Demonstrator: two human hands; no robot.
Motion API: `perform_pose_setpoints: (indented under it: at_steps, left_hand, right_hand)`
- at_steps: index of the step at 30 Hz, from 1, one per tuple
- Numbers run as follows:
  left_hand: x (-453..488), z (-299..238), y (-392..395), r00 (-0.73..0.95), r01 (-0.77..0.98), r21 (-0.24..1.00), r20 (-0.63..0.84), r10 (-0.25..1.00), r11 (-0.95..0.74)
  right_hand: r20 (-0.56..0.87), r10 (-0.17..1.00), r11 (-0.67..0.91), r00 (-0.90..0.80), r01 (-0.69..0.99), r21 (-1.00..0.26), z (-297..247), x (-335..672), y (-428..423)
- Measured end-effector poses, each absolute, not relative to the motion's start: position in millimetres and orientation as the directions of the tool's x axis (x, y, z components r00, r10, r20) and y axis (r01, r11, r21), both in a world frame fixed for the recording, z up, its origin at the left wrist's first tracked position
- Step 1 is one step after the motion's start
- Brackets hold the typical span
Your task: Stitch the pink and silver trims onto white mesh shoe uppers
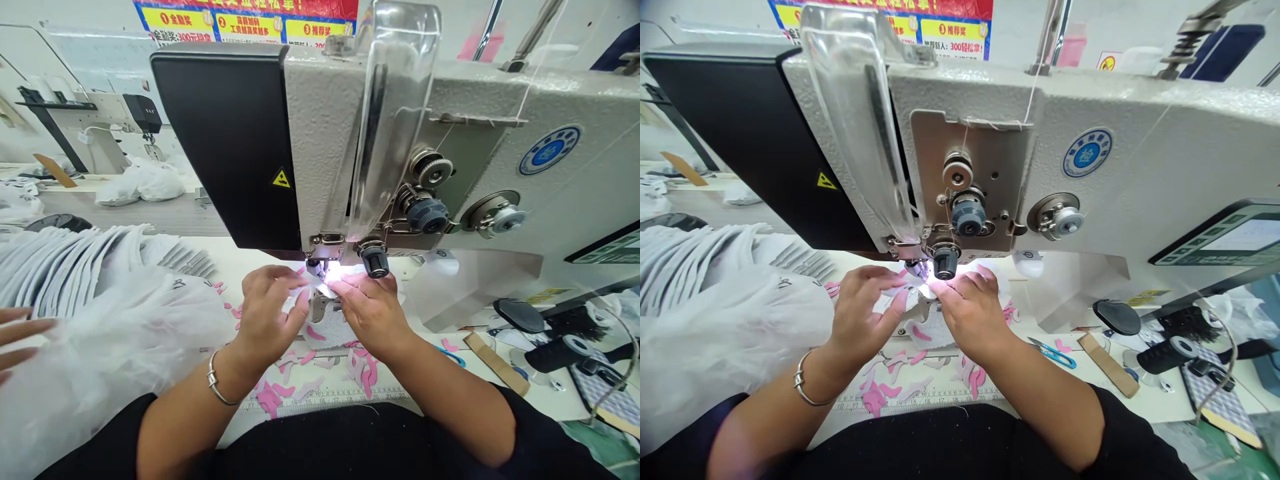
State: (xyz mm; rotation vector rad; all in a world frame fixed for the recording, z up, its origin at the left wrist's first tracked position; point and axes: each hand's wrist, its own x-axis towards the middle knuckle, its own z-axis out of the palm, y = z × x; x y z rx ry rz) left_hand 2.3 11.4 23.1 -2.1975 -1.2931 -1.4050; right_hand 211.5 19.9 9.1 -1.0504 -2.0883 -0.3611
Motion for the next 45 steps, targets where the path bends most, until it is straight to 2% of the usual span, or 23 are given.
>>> perform_pose_setpoints:
  at_steps: [3,7,11,17,21,25,37,40,45]
  left_hand:
    - [8,21,9,0.328,0.746,0.095,0.808,0.489,-0.659]
    - [13,20,13,0.336,0.754,0.093,0.796,0.504,-0.650]
    - [13,19,16,0.322,0.758,0.107,0.797,0.511,-0.644]
    - [13,22,16,0.341,0.766,0.089,0.783,0.520,-0.636]
    - [14,21,17,0.321,0.774,0.096,0.793,0.518,-0.626]
    - [13,21,18,0.319,0.776,0.102,0.788,0.527,-0.622]
    - [4,17,26,0.315,0.768,0.142,0.766,0.560,-0.625]
    - [3,17,27,0.323,0.765,0.128,0.772,0.548,-0.631]
    - [3,18,27,0.364,0.768,0.080,0.761,0.536,-0.635]
  right_hand:
    - [0.728,0.563,0.605,-0.391,0.795,-0.041,10,208,15]
    - [0.704,0.578,0.594,-0.412,0.804,-0.018,10,207,9]
    - [0.651,0.595,0.649,-0.472,0.760,-0.042,20,214,13]
    - [0.451,0.661,0.739,-0.600,0.624,-0.253,41,235,33]
    - [0.492,0.677,0.725,-0.547,0.610,-0.320,33,233,37]
    - [0.558,0.676,0.698,-0.480,0.660,-0.278,24,225,31]
    - [0.654,0.621,0.606,-0.432,0.794,-0.051,12,210,14]
    - [0.653,0.631,0.618,-0.419,0.780,-0.096,11,209,13]
    - [0.563,0.727,0.628,-0.394,0.713,-0.311,18,217,16]
